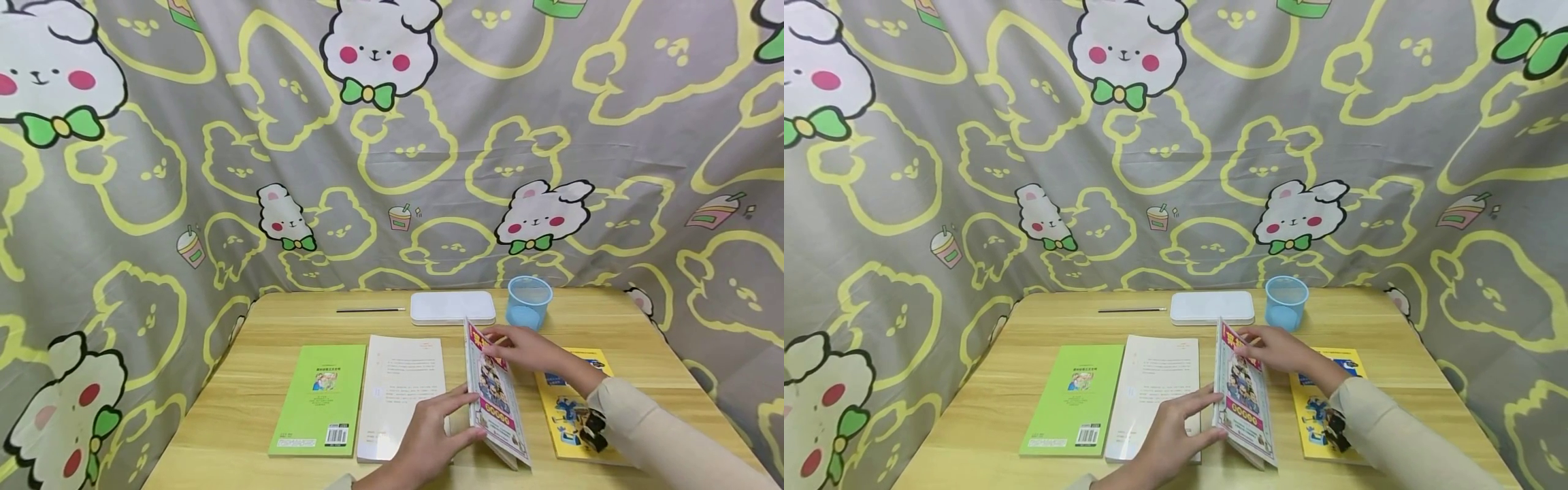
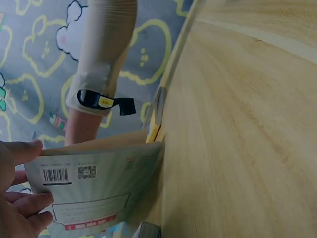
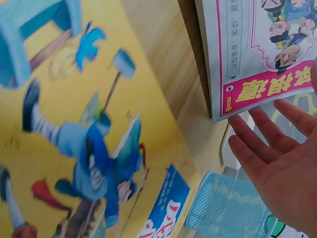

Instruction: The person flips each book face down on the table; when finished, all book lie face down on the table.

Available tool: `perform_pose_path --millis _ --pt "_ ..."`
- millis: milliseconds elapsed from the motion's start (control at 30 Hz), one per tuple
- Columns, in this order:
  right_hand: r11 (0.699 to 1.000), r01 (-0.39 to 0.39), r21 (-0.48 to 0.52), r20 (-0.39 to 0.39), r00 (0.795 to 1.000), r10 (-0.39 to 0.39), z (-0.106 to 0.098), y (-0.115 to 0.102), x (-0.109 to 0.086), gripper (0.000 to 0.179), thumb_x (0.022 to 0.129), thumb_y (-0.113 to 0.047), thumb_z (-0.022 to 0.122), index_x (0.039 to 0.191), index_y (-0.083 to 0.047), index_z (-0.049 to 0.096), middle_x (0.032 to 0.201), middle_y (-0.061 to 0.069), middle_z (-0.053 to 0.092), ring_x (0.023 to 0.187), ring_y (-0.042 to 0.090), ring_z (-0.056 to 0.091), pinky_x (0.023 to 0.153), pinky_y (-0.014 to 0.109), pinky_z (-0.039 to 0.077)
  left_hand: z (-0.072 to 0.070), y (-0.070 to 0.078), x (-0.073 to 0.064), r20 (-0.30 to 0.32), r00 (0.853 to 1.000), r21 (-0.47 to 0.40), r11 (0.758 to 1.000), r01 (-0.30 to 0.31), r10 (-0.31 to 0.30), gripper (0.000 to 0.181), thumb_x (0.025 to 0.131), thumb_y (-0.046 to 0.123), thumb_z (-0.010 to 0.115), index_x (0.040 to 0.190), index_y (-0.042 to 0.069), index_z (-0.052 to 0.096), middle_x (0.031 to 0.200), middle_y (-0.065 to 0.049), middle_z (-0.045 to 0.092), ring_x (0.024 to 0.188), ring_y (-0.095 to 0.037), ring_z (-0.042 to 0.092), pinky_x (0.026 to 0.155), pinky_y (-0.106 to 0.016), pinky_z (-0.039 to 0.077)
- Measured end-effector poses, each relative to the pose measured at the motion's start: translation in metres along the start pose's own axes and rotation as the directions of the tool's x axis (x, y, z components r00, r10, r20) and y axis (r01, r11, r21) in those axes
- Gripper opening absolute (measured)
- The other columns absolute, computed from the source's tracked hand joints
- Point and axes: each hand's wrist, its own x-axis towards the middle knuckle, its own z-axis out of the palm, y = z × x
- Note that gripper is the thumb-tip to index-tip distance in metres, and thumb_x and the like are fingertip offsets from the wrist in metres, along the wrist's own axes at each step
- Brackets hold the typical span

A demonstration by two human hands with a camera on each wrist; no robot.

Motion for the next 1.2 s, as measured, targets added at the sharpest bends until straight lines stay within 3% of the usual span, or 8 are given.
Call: perform_pose_path --millis 433,633,833,967,1200 --pt "0.998 0.041 0.045 -0.055 0.998 -0.038 0.001 -0.014 0.003 0.053 0.106 -0.043 0.055 0.145 -0.006 0.056 0.138 0.018 0.062 0.124 0.036 0.061 0.1 0.053 0.052 -0.001 0.005 0.002 -0.024 0.989 0.063 0.988 -0.144 0.145 0.045 0.091 0.02 0.081 0.131 0.005 0.069 0.14 -0.019 0.063 0.125 -0.028 0.065 0.102 -0.035 0.055" --pt "0.993 0.068 0.094 -0.055 0.996 -0.063 0.0 -0.021 0.004 0.053 0.108 -0.037 0.054 0.146 -0.001 0.053 0.143 0.022 0.057 0.13 0.04 0.057 0.102 0.053 0.053 -0.001 0.007 0.002 -0.012 0.987 0.048 0.986 -0.158 0.159 0.046 0.091 0.016 0.08 0.134 0.005 0.067 0.141 -0.021 0.061 0.125 -0.027 0.064 0.101 -0.032 0.055" --pt "0.958 0.046 0.282 -0.009 0.999 -0.045 -0.001 -0.027 0.006 0.061 0.109 -0.033 0.052 0.154 0.006 0.035 0.146 0.032 0.047 0.121 0.04 0.064 0.098 0.054 0.056 -0.002 0.009 0.003 -0.018 0.984 0.076 0.981 -0.177 0.178 0.044 0.091 0.015 0.081 0.132 0.005 0.069 0.14 -0.02 0.063 0.125 -0.025 0.065 0.1 -0.031 0.055" --pt "0.942 0.031 0.335 0.003 0.999 -0.034 -0.001 -0.029 0.007 0.064 0.109 -0.031 0.053 0.157 0.003 0.029 0.147 0.035 0.045 0.117 0.035 0.067 0.1 0.052 0.055 -0.003 0.009 0.004 -0.024 0.978 0.097 0.974 -0.204 0.208 0.044 0.089 0.012 0.082 0.13 0.003 0.07 0.138 -0.02 0.064 0.124 -0.024 0.065 0.1 -0.03 0.055" --pt "0.913 0.016 0.408 0.023 0.999 -0.028 0.0 -0.028 0.006 0.069 0.106 -0.031 0.06 0.161 -0.006 0.027 0.156 0.034 0.035 0.138 0.047 0.049 0.102 0.048 0.055 -0.005 0.012 0.004 -0.018 0.981 0.081 0.978 -0.19 0.192 0.043 0.087 0.012 0.083 0.127 0.002 0.071 0.14 -0.019 0.063 0.125 -0.025 0.065 0.102 -0.031 0.054"
